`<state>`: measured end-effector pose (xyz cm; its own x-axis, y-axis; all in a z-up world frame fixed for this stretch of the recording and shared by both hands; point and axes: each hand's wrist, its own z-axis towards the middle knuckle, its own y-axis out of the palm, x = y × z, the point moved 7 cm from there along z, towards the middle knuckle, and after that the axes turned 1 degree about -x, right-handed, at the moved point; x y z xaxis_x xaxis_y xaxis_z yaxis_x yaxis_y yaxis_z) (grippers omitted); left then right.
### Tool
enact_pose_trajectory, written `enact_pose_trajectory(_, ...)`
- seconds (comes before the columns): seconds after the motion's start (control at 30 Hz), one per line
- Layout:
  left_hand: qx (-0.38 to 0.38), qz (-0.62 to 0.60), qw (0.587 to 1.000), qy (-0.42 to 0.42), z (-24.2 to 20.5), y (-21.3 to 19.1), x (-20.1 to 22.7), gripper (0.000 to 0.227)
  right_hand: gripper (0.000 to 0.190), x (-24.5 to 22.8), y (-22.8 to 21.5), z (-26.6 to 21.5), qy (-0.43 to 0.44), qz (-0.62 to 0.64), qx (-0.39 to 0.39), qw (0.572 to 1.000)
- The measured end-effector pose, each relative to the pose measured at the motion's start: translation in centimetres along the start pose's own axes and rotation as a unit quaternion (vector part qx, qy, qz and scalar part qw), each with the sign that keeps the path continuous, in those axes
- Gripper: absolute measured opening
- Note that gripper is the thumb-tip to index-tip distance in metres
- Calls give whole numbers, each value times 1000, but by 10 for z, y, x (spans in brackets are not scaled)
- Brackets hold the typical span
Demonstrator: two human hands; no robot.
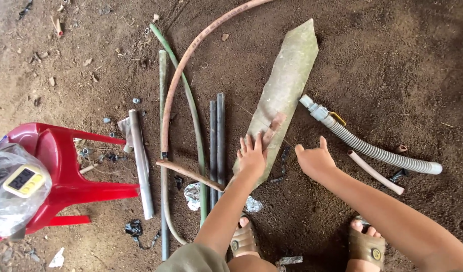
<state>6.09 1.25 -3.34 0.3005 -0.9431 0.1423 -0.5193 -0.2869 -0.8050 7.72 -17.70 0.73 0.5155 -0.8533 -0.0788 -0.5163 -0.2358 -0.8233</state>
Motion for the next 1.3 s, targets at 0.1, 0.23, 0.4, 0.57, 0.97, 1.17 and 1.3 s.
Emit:
enact_pose_trajectory(0.1, 4, -4, 1000, -3, -2, -3, 1, 71, 26, 6, 14, -2, 0, -10, -3, 1000)
enact_pose_trajectory(0.23, 19, -12, 1000, -1, -6, -1, -1, 71, 31, 13, 22, -40, 0, -32, -22, 999)
enact_pose_trajectory(0.4, 10, -9, 1000, 3, -6, -2, 1, 72, 30, 25, 52, -82, 16, -69, -37, 997)
enact_pose_trajectory(0.57, 9, -1, 1000, -1, 5, 9, -3, 73, 17, 46, 89, -96, 40, -80, -29, 996)
enact_pose_trajectory(0.97, 16, 4, 1000, 3, -10, -12, 4, 71, 27, 13, 27, -30, 11, -35, -15, 999)
enact_pose_trajectory(1.17, 12, 4, 1000, 11, 2, 5, -2, 71, 36, -6, 8, 19, -11, -1, -4, 1000)
enact_pose_trajectory(1.3, 11, 4, 1000, 11, -1, 0, 0, 70, 31, -8, 4, 12, -22, -49, 23, 998)
